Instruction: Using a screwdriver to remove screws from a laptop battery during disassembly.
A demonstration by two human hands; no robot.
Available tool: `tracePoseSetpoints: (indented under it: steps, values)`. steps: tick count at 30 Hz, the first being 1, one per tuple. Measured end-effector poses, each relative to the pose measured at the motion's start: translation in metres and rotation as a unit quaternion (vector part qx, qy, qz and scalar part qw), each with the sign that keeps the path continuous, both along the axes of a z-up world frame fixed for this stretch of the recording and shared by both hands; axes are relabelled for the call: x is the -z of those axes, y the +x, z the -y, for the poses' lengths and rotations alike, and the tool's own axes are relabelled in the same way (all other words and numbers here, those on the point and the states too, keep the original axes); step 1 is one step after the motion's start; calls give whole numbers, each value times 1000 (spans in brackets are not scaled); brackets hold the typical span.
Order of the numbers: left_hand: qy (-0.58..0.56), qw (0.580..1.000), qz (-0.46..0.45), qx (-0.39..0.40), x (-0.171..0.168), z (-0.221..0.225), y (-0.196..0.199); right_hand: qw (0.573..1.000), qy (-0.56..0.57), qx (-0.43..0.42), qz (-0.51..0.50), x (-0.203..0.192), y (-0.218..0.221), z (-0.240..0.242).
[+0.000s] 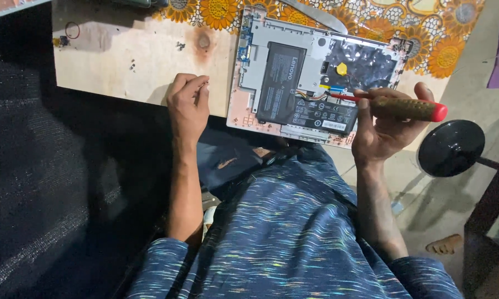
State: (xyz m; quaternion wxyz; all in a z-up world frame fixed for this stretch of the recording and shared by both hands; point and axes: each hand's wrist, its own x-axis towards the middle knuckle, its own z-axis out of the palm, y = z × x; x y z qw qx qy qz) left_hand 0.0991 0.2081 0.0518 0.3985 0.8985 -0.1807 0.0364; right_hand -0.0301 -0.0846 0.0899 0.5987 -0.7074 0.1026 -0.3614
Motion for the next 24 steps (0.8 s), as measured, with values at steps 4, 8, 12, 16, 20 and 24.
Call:
tracePoseSetpoints:
  steps: [4,8,12,16,20,24]
  values:
    - [-4,1000,-10,14,0,-3,0,1000,-9,-22,17,2,0,-1]
    - [-8,1000,-9,26,-3,-6,1,999,11,-24,23,8,-2,-3]
    - [-24,999,-19,25,-5,-9,0,999,-3,-21,26,7,1,-5]
    - [-28,999,-21,14,-6,-8,-1,999,0,-27,19,11,5,-4]
    - [-52,997,-61,8,-1,-11,2,991,-103,-43,69,34,17,14]
    - [-63,996,-56,13,-6,-9,2,991,-115,-40,59,32,25,9]
